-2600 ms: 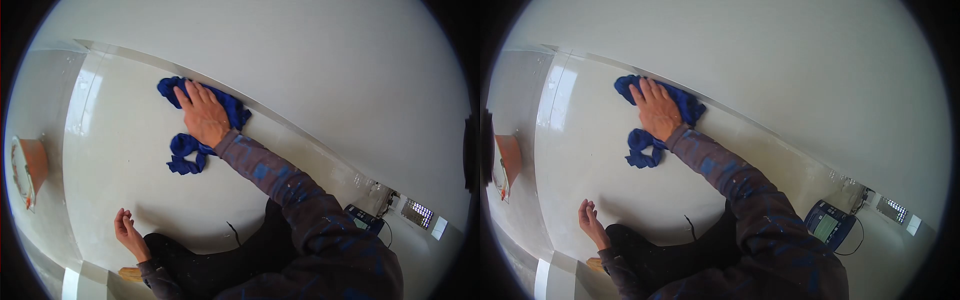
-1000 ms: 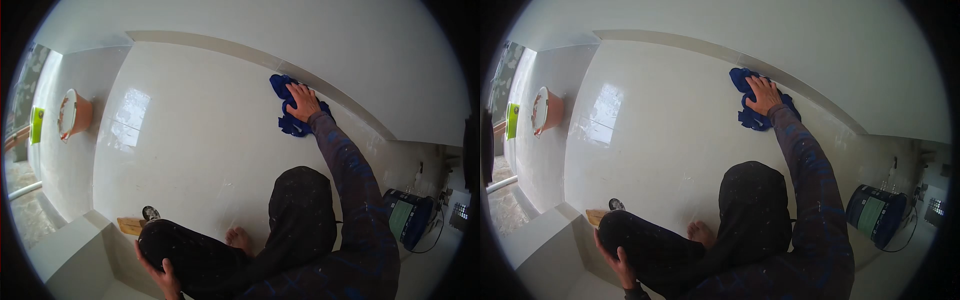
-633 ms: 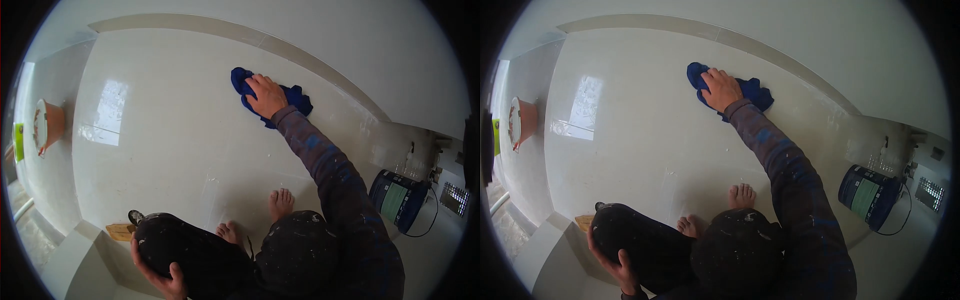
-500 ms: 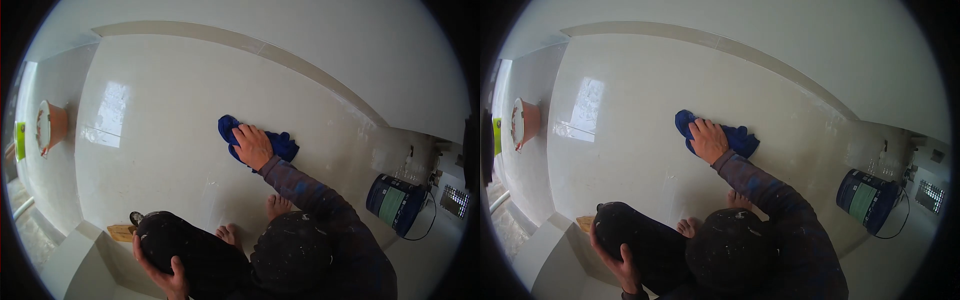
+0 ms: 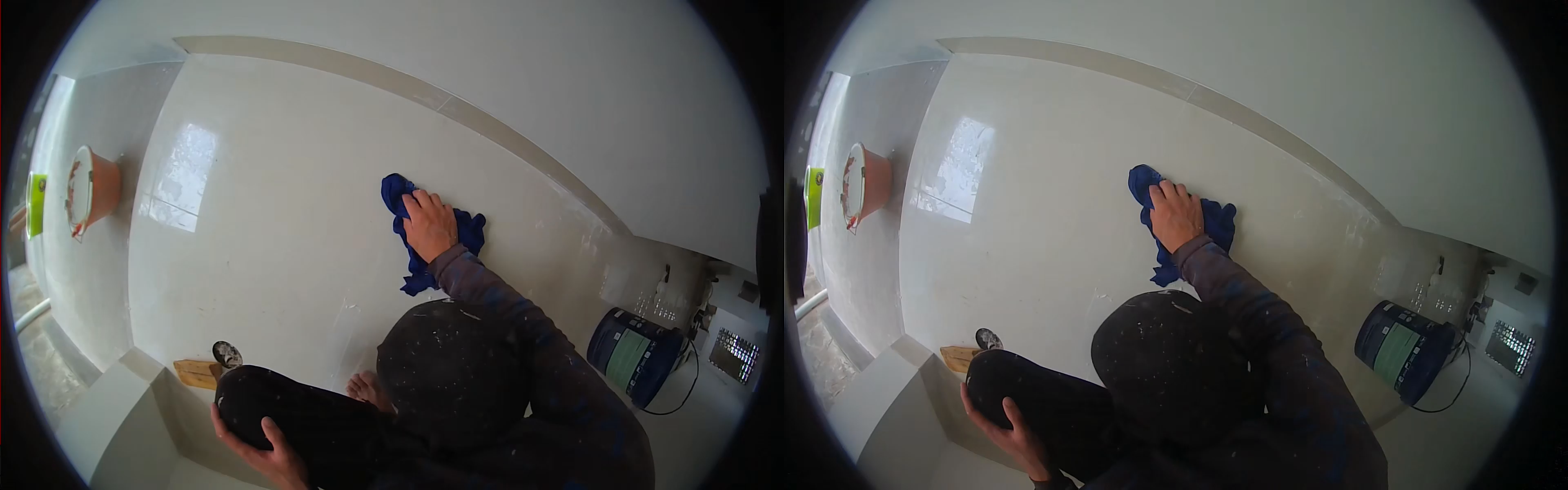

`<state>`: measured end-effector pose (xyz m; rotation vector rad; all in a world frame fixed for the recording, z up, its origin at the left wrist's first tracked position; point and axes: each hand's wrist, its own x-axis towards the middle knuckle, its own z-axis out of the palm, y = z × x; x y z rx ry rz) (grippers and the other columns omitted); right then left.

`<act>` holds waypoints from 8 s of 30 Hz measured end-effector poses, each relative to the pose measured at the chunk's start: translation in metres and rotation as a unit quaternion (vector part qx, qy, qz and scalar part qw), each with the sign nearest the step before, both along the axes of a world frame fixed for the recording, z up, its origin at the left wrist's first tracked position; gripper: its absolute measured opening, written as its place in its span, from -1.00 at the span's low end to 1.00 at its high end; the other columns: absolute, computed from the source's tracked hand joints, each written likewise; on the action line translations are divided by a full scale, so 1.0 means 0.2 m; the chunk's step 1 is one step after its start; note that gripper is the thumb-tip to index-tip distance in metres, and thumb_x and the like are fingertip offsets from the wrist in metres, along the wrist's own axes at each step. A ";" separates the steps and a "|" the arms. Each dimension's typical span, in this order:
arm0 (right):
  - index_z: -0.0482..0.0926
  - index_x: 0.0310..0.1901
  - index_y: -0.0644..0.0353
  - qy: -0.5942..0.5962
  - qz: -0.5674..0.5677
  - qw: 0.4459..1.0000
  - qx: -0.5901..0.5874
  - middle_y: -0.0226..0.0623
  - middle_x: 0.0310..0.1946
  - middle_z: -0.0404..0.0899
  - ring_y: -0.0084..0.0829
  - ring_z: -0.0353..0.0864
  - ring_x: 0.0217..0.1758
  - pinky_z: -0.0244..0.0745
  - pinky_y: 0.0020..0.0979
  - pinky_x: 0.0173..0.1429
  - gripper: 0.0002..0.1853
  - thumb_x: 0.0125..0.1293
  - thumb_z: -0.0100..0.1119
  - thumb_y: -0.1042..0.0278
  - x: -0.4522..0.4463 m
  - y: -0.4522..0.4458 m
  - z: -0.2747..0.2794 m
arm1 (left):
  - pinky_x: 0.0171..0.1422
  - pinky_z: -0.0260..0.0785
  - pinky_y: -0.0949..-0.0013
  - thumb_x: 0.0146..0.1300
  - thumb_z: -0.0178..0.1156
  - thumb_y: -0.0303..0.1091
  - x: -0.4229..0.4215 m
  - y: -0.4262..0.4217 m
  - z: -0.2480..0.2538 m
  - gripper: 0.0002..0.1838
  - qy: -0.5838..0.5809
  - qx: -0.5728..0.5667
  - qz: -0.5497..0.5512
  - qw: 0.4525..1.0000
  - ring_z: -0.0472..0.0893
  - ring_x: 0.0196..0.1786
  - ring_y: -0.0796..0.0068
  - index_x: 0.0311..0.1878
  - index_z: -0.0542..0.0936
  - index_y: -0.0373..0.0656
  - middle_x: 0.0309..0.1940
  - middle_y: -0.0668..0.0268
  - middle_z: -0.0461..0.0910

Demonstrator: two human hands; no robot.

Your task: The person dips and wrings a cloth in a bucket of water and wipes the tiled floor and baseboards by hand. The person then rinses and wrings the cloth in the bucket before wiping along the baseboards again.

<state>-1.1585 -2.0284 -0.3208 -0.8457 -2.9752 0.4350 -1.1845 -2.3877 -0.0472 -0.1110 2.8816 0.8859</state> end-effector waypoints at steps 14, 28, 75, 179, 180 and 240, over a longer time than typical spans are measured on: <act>0.64 0.22 0.15 -0.035 -0.025 0.998 -0.046 -0.27 0.11 0.57 -0.15 0.58 0.20 0.57 -0.01 0.17 -0.53 0.27 0.42 0.29 0.02 0.03 0.04 | 0.68 0.07 0.02 0.47 0.25 -0.07 0.00 0.04 -0.03 -0.21 -0.003 0.051 -0.017 0.999 0.31 0.56 0.05 0.63 0.22 -0.20 0.53 0.01 0.29; 0.64 0.13 0.07 -0.020 -0.056 0.998 -0.026 -0.26 0.07 0.59 -0.09 0.61 0.15 0.60 0.03 0.13 -0.63 0.31 0.37 0.23 -0.12 0.17 -0.05 | 0.69 0.04 0.03 0.47 0.24 -0.13 -0.08 0.04 -0.07 -0.24 0.005 0.002 -0.054 0.999 0.31 0.56 0.04 0.61 0.24 -0.25 0.52 -0.02 0.32; 0.65 0.15 0.19 0.077 -0.038 0.996 0.037 -0.14 0.00 0.61 -0.03 0.62 0.09 0.57 -0.04 0.13 -0.58 0.29 0.34 0.23 -0.34 0.55 -0.17 | 0.66 0.06 -0.11 0.36 0.28 0.16 0.06 0.14 -0.11 -0.09 0.012 0.015 -0.081 0.996 0.29 0.57 -0.05 0.57 0.26 -0.28 0.53 -0.06 0.30; 0.70 0.10 -0.05 0.156 0.434 0.885 -0.070 -0.36 0.09 0.58 -0.25 0.52 0.17 0.41 -0.17 0.10 -0.55 0.11 0.50 0.34 -0.93 -0.80 -0.06 | 0.62 0.18 -0.20 0.30 0.38 0.24 0.63 -0.54 -0.20 0.06 0.119 0.010 0.101 0.988 0.38 0.51 -0.11 0.67 0.06 0.01 0.56 -0.22 0.16; 0.71 0.08 -0.10 0.173 0.435 0.882 -0.060 -0.41 0.06 0.59 -0.27 0.53 0.17 0.43 -0.16 0.10 -0.60 0.16 0.48 0.28 -1.09 -0.85 -0.08 | 0.62 0.17 -0.21 0.30 0.37 0.24 0.61 -0.55 -0.21 0.05 0.119 0.009 0.109 0.987 0.38 0.52 -0.11 0.67 0.06 0.02 0.56 -0.22 0.16; 0.43 0.52 -0.15 0.157 0.529 0.830 -0.081 -0.18 0.55 0.37 -0.11 0.31 0.61 0.16 -0.05 0.68 -0.20 0.23 0.40 -0.07 -2.23 -1.36 -0.16 | 0.71 0.14 -0.04 -0.21 0.52 -0.43 -0.66 -1.62 -1.03 0.13 0.022 -0.078 0.013 0.997 0.13 0.66 -0.07 0.57 0.29 0.04 0.63 0.05 0.07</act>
